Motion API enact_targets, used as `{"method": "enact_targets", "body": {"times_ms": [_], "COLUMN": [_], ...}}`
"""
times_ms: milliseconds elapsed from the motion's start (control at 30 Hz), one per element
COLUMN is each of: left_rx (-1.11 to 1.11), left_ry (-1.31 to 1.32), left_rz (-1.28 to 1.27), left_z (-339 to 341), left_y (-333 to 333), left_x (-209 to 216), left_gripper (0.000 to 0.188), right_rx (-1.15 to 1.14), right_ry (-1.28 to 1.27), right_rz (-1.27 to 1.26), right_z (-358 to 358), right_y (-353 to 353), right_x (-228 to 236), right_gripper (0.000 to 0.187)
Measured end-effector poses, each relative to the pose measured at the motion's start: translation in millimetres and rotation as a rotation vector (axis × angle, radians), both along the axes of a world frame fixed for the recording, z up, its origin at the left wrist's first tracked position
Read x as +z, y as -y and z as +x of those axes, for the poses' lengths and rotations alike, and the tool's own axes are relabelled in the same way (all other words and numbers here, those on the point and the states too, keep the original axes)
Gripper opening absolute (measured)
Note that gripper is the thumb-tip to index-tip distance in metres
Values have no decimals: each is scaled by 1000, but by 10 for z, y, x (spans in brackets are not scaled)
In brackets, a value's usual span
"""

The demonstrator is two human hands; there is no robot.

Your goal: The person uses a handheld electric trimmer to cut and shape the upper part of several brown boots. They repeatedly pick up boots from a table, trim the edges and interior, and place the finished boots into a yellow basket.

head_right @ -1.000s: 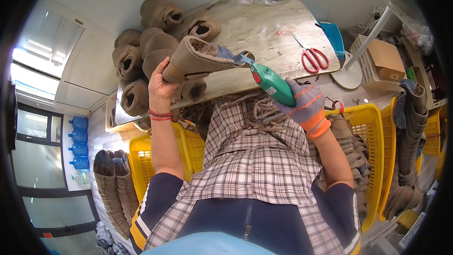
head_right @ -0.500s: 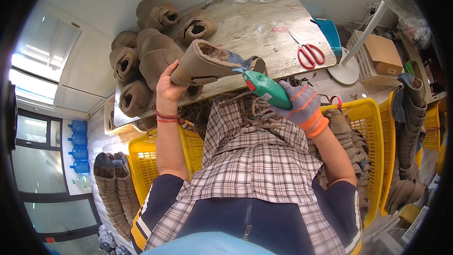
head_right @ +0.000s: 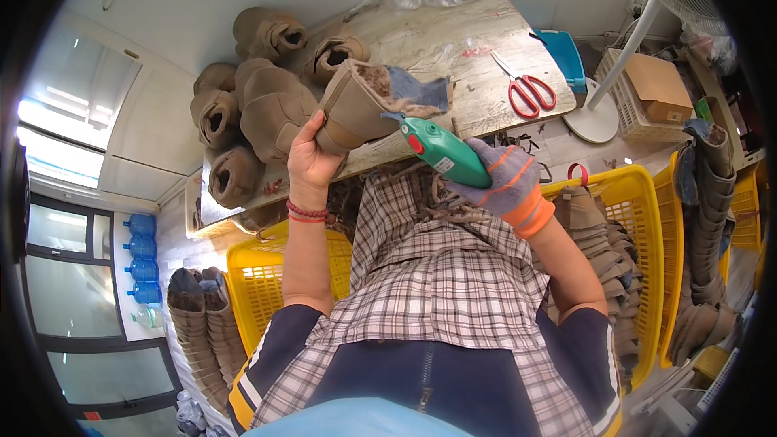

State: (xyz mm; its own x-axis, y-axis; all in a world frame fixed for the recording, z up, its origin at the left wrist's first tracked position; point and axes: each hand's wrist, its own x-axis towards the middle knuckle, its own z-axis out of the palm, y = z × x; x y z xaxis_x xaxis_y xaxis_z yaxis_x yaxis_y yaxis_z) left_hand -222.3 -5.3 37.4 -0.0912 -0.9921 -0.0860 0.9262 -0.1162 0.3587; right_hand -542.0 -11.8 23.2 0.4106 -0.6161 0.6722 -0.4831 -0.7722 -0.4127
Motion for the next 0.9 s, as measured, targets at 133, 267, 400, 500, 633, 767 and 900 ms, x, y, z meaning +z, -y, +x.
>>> {"method": "enact_targets", "body": {"times_ms": [133, 267, 400, 500, 633, 767, 900], "left_rx": [63, 202, 216, 207, 218, 325, 495], "left_ry": [101, 312, 450, 566, 917, 1164, 1797], "left_rz": [-135, -271, -344, -389, -419, -459, -677], "left_z": [-141, -246, -279, -355, -334, -443, -434], "left_y": [-26, -65, -86, -95, -103, -89, -59], "left_x": [4, 14, -45, -51, -195, -232, -229], "left_gripper": [45, 46, 43, 41, 39, 29, 29], "right_rx": [-3, 7, 13, 81, 71, 59, 38], "right_ry": [19, 78, 161, 267, 360, 446, 519], "right_rz": [152, 237, 328, 540, 606, 732, 802], "right_z": [25, 87, 126, 160, 199, 204, 181], "right_y": [13, 2, -26, -10, -18, 12, 76], "right_x": [-48, 8, 44, -2, -17, -11, -93], "right_gripper": [55, 56, 58, 60, 59, 57, 54]}}
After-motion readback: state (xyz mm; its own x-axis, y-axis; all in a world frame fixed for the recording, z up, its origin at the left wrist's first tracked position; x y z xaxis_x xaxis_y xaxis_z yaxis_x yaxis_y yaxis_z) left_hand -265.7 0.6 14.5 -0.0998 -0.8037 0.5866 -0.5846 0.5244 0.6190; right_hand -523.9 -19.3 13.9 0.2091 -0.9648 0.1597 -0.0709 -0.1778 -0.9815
